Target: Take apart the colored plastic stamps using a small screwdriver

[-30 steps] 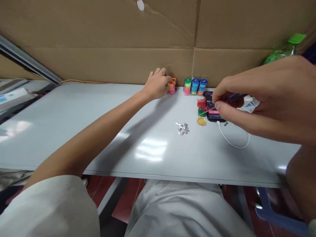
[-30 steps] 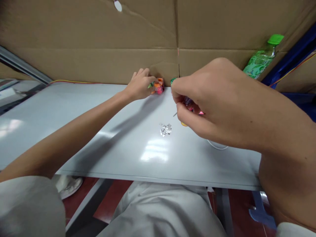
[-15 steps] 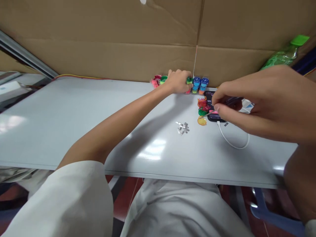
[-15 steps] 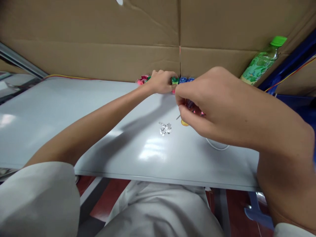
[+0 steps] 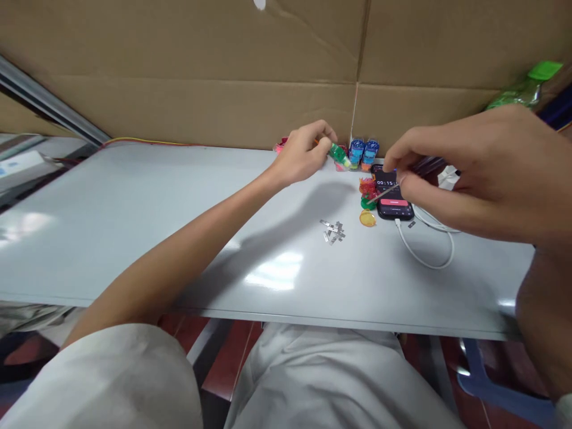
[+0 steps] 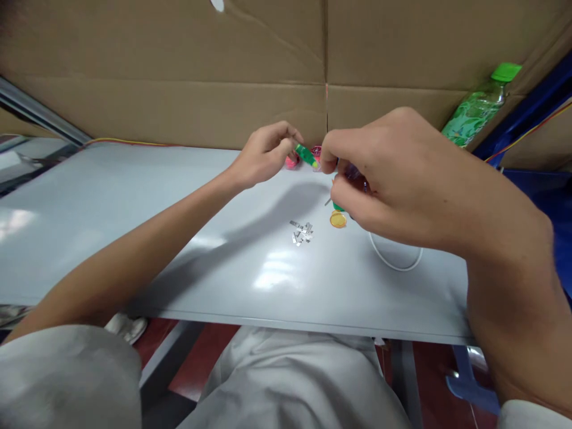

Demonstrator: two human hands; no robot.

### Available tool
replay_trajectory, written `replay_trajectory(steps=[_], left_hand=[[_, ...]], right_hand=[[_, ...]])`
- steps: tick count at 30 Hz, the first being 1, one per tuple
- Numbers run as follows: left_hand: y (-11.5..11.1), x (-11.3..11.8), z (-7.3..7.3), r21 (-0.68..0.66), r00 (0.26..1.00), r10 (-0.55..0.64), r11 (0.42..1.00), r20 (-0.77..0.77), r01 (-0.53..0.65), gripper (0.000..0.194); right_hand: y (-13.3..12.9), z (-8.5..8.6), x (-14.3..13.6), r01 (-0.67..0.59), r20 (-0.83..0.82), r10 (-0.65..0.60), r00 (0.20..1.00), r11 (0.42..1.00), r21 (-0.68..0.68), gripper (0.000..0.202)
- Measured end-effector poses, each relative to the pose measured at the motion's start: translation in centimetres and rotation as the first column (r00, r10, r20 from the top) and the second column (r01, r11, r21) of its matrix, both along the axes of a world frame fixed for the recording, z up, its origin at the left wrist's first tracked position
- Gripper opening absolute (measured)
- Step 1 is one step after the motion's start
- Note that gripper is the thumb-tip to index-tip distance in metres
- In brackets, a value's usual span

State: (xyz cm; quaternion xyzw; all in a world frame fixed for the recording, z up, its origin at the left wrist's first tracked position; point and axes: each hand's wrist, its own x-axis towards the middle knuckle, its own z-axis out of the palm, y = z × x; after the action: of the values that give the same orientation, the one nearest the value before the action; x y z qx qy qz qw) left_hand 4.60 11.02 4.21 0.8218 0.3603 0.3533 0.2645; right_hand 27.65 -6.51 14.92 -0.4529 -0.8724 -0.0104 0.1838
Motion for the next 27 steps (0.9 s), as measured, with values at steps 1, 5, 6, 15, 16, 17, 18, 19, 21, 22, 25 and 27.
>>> replay_trajectory(steps=[1,5,6,15,16,17,18,19,21,22,25,27], left_hand=[[-1.3,-0.6,-0.1,-0.093,0.996,-0.059,0.994,0.069,0.065,0.022],[-6.3,-2.4,-0.9,-0.383,0.947,-0.197,0.878,0.255,0.286,0.031],[-7.4,-2.7,-1.1,-0.387,0.935,-0.221,0.865,0.276,0.319,0.035],[-11.4,-3.0,-0.9,-0.105,0.956,-0.231,0.962,0.183,0.253,0.029],[-11.6,-3.0,-0.9,-0.092,0.956,-0.241,0.962,0.167,0.258,0.027],[-11.7,-2.9,-0.9,-0.068,0.956,-0.254,0.961,0.146,0.266,0.026],[-11.7,-2.9,-0.8,-0.039,0.956,-0.265,0.962,0.125,0.272,0.025],[-11.7,-2.9,-0.8,-0.012,0.957,-0.269,0.962,0.108,0.272,0.024],[-11.8,-2.9,-0.8,0.006,0.960,-0.261,0.965,0.097,0.262,0.023],[-11.7,-3.0,-0.8,-0.010,0.961,-0.258,0.966,0.101,0.260,0.023],[-11.8,-3.1,-1.1,-0.126,0.950,-0.289,0.945,0.121,0.303,0.023],[-11.9,-3.2,-1.3,-0.205,0.920,-0.380,0.897,0.098,0.392,0.021]], right_hand=[[0.2,-0.1,-0.1,-0.002,0.018,0.002,1.000,1.000,0.006,0.016],[1.5,-2.0,-1.1,0.033,-0.012,-0.034,0.999,0.998,-0.055,0.022],[1.9,-2.7,-1.5,0.051,-0.018,-0.053,0.998,0.994,-0.096,0.023],[4.3,-6.4,-3.5,-0.043,-0.048,0.026,0.999,0.924,-0.380,0.046],[4.3,-6.2,-3.4,-0.051,-0.045,0.036,0.998,0.920,-0.390,0.046],[4.3,-6.1,-3.3,-0.060,-0.041,0.047,0.998,0.916,-0.396,0.045],[4.3,-5.8,-3.2,-0.069,-0.036,0.060,0.998,0.913,-0.402,0.045],[4.3,-5.6,-3.0,-0.077,-0.030,0.071,0.997,0.911,-0.406,0.045],[4.3,-5.1,-2.6,-0.083,-0.030,0.078,0.997,0.906,-0.414,0.044],[4.3,-4.8,-2.3,-0.074,-0.038,0.064,0.997,0.906,-0.417,0.041],[4.2,-4.0,-1.1,-0.017,-0.073,-0.013,0.997,0.914,-0.406,0.030],[4.2,-3.5,-0.1,0.025,-0.081,-0.060,0.995,0.924,-0.381,0.031]])
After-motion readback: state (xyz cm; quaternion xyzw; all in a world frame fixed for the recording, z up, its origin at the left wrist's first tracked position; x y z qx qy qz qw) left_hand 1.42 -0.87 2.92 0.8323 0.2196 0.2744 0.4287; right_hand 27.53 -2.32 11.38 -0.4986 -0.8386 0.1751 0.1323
